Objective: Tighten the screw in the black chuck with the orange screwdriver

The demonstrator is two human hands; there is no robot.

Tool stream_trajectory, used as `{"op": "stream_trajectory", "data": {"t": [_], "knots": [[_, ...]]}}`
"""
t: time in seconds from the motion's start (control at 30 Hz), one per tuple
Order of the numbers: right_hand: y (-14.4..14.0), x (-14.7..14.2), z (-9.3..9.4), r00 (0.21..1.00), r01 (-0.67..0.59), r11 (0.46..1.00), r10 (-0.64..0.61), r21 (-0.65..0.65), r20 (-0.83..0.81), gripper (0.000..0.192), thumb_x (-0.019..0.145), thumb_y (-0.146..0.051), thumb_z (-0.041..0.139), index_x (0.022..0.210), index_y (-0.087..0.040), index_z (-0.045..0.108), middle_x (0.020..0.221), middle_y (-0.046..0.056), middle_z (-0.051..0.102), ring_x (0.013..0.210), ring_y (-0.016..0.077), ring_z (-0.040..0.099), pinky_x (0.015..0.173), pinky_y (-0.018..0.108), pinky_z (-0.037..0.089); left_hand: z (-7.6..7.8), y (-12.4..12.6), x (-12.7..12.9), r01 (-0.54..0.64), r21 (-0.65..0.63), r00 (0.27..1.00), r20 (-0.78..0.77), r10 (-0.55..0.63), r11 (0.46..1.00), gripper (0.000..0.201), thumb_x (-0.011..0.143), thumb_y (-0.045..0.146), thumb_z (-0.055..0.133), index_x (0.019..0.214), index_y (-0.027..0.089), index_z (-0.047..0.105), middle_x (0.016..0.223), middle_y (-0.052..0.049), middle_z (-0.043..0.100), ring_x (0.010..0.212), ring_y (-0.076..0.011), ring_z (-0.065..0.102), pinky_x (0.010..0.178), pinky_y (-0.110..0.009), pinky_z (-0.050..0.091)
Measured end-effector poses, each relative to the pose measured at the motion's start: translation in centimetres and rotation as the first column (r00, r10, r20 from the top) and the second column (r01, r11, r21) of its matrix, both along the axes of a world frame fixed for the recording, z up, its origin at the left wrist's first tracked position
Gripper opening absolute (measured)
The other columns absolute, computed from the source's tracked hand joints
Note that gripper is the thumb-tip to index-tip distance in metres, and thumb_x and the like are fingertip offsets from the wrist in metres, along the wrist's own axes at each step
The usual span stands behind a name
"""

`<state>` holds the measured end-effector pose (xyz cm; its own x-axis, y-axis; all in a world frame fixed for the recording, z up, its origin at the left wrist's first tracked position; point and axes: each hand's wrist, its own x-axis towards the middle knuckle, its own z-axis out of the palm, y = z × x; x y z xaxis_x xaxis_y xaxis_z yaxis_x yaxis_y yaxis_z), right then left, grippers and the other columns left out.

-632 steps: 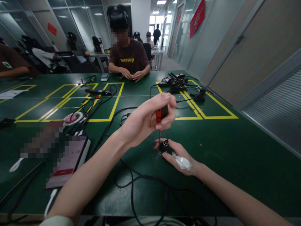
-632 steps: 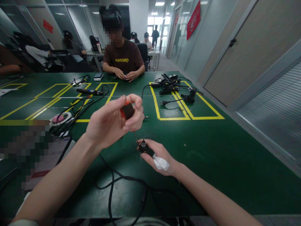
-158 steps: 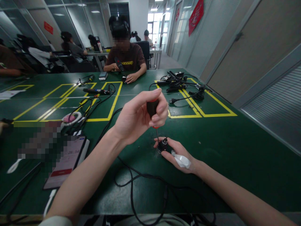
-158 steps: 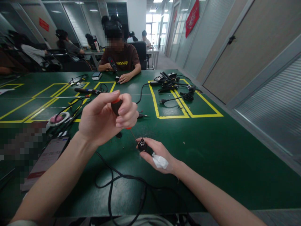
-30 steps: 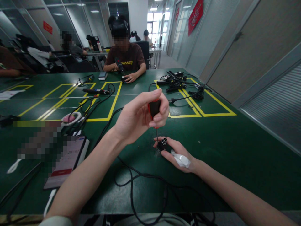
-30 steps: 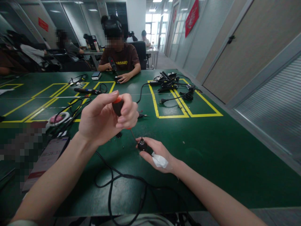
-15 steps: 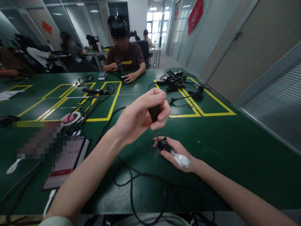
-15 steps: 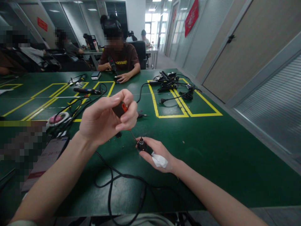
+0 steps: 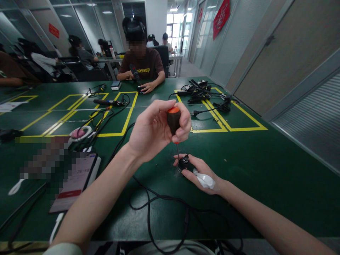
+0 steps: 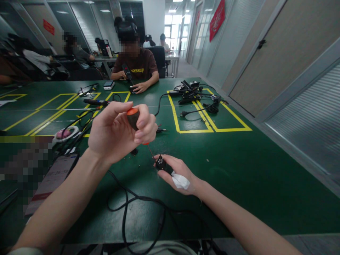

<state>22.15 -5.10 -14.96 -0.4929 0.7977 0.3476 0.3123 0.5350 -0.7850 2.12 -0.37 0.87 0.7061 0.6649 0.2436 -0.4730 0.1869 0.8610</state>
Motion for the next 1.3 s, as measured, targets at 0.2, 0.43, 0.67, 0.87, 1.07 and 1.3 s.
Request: {"op": "stream_trajectory", "data": {"t": [0.2, 0.43, 0.67, 0.87, 1.07, 1.3], "knots": [[0.02, 0.00, -0.01, 1.000, 0.002, 1.000, -0.003, 0.014, 0.010, 0.030, 0.101, -0.030, 0.060, 0.129, -0.019, 0.065, 0.119, 0.014, 0.080, 0.111, 0.0267, 0.077, 0.103, 0.041, 0.060, -0.18, 0.00, 0.06, -0.021, -0.013, 1.000, 0.003, 0.021, 1.000, 0.028, 0.096, 0.036, 0.058, 0.077, 0.015, 0.057, 0.066, 0.000, 0.055, 0.058, -0.0099, 0.055, 0.058, -0.021, 0.044], [-0.02, 0.04, 0.11, 1.000, 0.006, 1.000, -0.006, -0.007, 0.017, 0.032, 0.101, -0.033, 0.061, 0.130, -0.020, 0.065, 0.118, 0.013, 0.080, 0.109, 0.0272, 0.077, 0.102, 0.040, 0.060, -0.13, -0.08, -0.08, -0.005, 0.056, 1.000, -0.016, 0.006, 0.998, 0.030, 0.093, 0.038, 0.063, 0.074, 0.015, 0.058, 0.053, 0.004, 0.041, 0.048, -0.0065, 0.038, 0.053, -0.021, 0.036], [0.05, 0.07, 0.02, 1.000, 0.005, 1.000, -0.005, -0.009, 0.019, 0.032, 0.101, -0.033, 0.060, 0.130, -0.019, 0.065, 0.119, 0.014, 0.081, 0.111, 0.0269, 0.077, 0.103, 0.041, 0.060, 0.11, -0.07, -0.11, -0.010, 0.014, 1.000, -0.026, 0.010, 1.000, 0.044, 0.100, 0.039, 0.045, 0.065, 0.014, 0.056, 0.055, 0.001, 0.041, 0.053, -0.0086, 0.042, 0.055, -0.021, 0.039], [-0.01, -0.01, 0.02, 1.000, 0.007, 1.000, -0.007, -0.017, 0.016, 0.031, 0.101, -0.031, 0.060, 0.130, -0.020, 0.064, 0.119, 0.013, 0.080, 0.111, 0.0273, 0.076, 0.104, 0.042, 0.059, -0.08, 0.07, -0.13, -0.015, 0.008, 1.000, 0.005, 0.015, 1.000, 0.041, 0.100, 0.036, 0.043, 0.068, 0.014, 0.057, 0.059, -0.001, 0.047, 0.055, -0.0100, 0.049, 0.058, -0.022, 0.044], [0.01, 0.01, -0.12, 1.000, -0.004, 1.000, 0.004, 0.001, 0.004, 0.033, 0.102, -0.032, 0.060, 0.132, -0.020, 0.063, 0.117, 0.013, 0.081, 0.109, 0.0275, 0.077, 0.102, 0.041, 0.060, -0.14, -0.09, -0.01, -0.073, 0.040, 0.997, -0.018, 0.074, 0.997, 0.021, 0.089, 0.034, 0.066, 0.084, 0.017, 0.056, 0.064, 0.002, 0.056, 0.050, -0.0081, 0.050, 0.053, -0.020, 0.041], [0.06, 0.03, -0.36, 1.000, 0.003, 1.000, -0.003, 0.022, -0.001, 0.034, 0.102, -0.032, 0.060, 0.134, -0.019, 0.063, 0.116, 0.013, 0.081, 0.108, 0.0268, 0.078, 0.100, 0.041, 0.060, 0.27, -0.07, -0.01, -0.032, 0.044, 0.999, -0.018, 0.033, 0.999, 0.042, 0.097, 0.035, 0.048, 0.060, 0.015, 0.054, 0.054, 0.001, 0.038, 0.052, -0.0091, 0.039, 0.053, -0.022, 0.036]]}}
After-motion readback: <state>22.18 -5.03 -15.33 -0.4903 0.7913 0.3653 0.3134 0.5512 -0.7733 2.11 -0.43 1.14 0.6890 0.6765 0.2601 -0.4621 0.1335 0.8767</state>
